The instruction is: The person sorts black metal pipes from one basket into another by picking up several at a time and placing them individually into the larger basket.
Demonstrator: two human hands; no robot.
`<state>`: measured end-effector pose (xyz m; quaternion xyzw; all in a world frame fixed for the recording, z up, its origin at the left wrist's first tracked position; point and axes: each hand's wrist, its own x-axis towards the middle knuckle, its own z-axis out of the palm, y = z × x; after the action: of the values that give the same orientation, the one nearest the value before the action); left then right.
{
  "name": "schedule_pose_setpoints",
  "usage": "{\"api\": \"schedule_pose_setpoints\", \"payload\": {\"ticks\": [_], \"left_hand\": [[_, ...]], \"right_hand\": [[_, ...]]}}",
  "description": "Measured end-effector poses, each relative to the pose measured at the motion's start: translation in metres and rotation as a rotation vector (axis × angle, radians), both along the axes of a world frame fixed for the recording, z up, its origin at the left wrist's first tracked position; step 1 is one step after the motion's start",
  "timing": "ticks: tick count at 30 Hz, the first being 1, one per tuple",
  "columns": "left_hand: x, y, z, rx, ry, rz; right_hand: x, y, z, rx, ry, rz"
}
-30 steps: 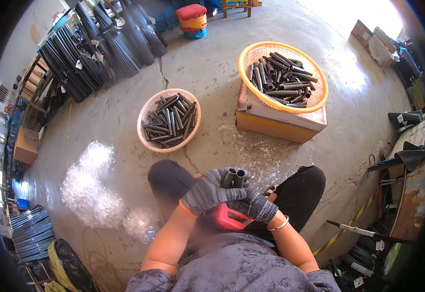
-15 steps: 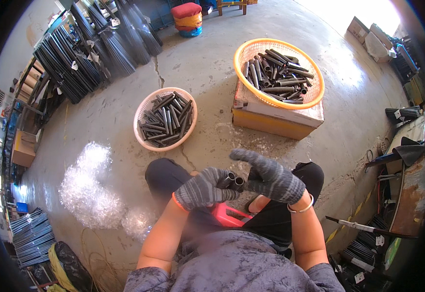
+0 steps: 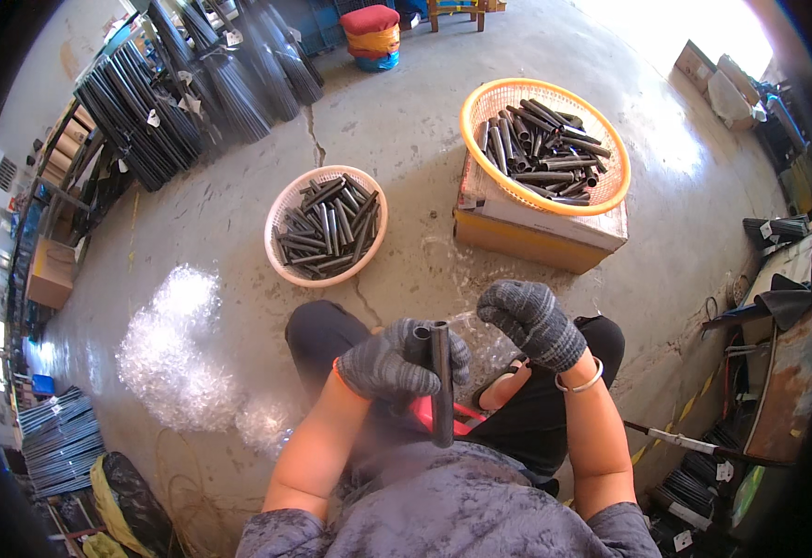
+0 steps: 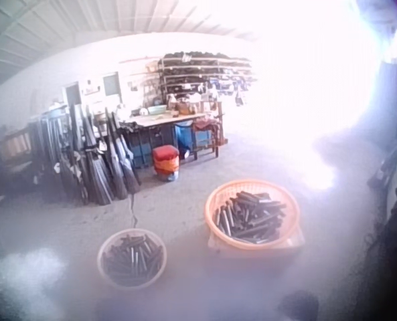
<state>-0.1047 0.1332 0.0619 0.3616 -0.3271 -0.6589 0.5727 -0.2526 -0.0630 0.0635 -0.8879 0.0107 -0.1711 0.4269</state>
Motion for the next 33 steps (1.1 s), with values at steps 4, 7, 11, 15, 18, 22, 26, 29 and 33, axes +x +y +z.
{"api": "schedule_pose_setpoints", "payload": {"ticks": [4, 7, 11, 15, 18, 22, 26, 29, 33], "left_hand": [[0.001, -0.002, 0.011, 0.101, 0.051, 0.055], [-0.004, 0.001, 0.002, 0.074, 0.048, 0.014], [0.004, 0.007, 0.004, 0.056, 0.031, -0.123], [0.012, 0.013, 0.012, -0.006, 0.004, -0.050], [0.017, 0.025, 0.015, 0.015, 0.019, 0.024], [0.023, 0.039, 0.016, 0.063, 0.076, 0.095], [0.022, 0.027, 0.016, 0.173, 0.073, 0.134], [0.020, 0.015, 0.016, 0.246, -0.041, 0.075], [0.017, 0.009, 0.006, 0.361, -0.166, -0.067]], "right_hand": [[-0.012, -0.005, -0.004, -0.009, -0.017, -0.045], [-0.018, -0.011, -0.017, -0.118, -0.007, -0.141], [-0.014, -0.025, -0.028, -0.342, 0.003, -0.287], [-0.019, -0.068, -0.058, -0.720, 0.218, -0.467], [-0.049, -0.123, -0.092, -0.672, 0.083, -0.553], [-0.088, -0.187, -0.114, -0.637, 0.499, -0.775], [-0.129, -0.223, -0.133, -0.592, 0.939, -0.791], [-0.125, -0.195, -0.122, -0.597, 0.504, -0.481], [-0.002, -0.034, 0.024, 0.351, 0.176, -0.074]]}}
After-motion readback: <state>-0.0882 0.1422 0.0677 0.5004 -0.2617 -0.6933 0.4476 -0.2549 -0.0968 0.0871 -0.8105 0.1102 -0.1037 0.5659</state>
